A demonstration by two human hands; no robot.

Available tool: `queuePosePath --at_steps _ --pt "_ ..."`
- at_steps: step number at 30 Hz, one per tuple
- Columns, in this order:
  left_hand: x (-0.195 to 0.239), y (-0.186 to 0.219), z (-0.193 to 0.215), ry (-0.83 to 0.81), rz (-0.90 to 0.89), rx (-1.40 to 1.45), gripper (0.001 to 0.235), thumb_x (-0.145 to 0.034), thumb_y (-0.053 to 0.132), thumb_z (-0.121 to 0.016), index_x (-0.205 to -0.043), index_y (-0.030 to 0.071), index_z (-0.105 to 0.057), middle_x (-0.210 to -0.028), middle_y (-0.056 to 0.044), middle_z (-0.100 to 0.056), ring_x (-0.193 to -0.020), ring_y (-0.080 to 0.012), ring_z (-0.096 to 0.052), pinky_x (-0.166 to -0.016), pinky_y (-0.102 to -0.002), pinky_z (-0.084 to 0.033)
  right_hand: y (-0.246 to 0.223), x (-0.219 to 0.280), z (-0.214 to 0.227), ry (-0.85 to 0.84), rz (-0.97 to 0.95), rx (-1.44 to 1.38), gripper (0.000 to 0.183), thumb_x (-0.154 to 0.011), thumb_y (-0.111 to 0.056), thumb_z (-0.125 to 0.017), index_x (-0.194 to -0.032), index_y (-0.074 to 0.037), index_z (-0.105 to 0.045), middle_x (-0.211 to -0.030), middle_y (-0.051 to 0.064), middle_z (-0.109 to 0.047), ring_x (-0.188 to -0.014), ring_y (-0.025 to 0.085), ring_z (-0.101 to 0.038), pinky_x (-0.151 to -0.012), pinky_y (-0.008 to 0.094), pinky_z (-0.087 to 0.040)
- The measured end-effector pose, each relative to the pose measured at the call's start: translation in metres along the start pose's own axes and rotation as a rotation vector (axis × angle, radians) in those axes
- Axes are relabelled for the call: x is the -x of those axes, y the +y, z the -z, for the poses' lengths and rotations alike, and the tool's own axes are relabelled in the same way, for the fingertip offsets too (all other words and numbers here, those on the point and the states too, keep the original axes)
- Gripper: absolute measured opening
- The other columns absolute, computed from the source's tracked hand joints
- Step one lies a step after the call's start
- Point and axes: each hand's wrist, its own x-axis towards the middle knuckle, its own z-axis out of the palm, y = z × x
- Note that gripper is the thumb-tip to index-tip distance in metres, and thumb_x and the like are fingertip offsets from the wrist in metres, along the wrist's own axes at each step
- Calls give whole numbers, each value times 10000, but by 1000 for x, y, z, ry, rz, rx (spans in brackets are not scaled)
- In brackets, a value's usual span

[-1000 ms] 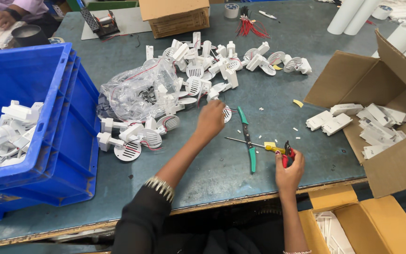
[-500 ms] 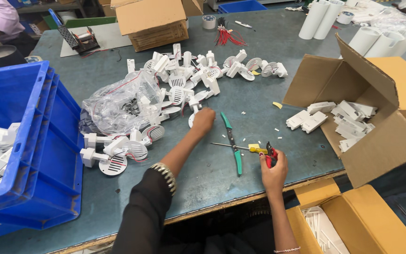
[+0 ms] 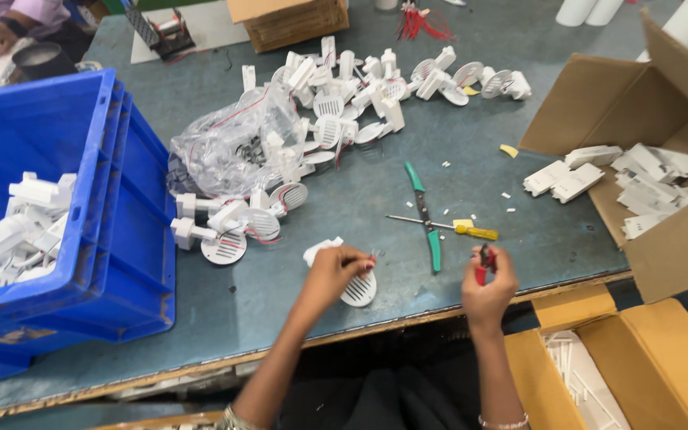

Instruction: The person uses red-handled pliers to strip the insulation from wires on small white plastic electronic components. They handle the components one at a time, strip the wires, and place the finished items on the table.

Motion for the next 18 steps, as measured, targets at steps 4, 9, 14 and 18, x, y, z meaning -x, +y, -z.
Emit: queuePosePath --at_steps 4,9,14,18 --pt "54 24 -17 106 -40 25 160 -889 32 -695 -1013 -41 -765 -843 -89 -746 -709 -114 -688 -666 -250 -544 -51 37 -13 -360 -219 -291 135 -931 -52 -660 -1058 -6 -673 -908 46 -723 -856 121 -676 -809 293 -530" --pt "63 38 -19 95 -32 99 166 -903 24 -686 -1041 -19 -769 -838 -102 -719 -746 -132 -683 -683 -259 -536 -75 47 -31 -616 -463 -503 81 -938 -62 -682 -984 2 -699 -839 3 -646 -797 60 -565 -736 241 -471" --pt "65 38 -13 31 -50 36 178 -897 52 -684 -1044 -1 -771 -860 -86 -727 -779 -149 -690 -719 -270 -533 -70 46 -28 -644 -521 -667 123 -945 -98 -677 -988 16 -694 -858 12 -635 -792 79 -558 -746 248 -463" --pt "65 41 -12 6 -55 23 191 -886 111 -713 -1031 2 -775 -843 -101 -720 -770 -175 -664 -714 -305 -512 -65 43 -20 -694 -626 -703 171 -927 -142 -680 -1006 9 -693 -861 24 -663 -782 99 -578 -740 257 -467"
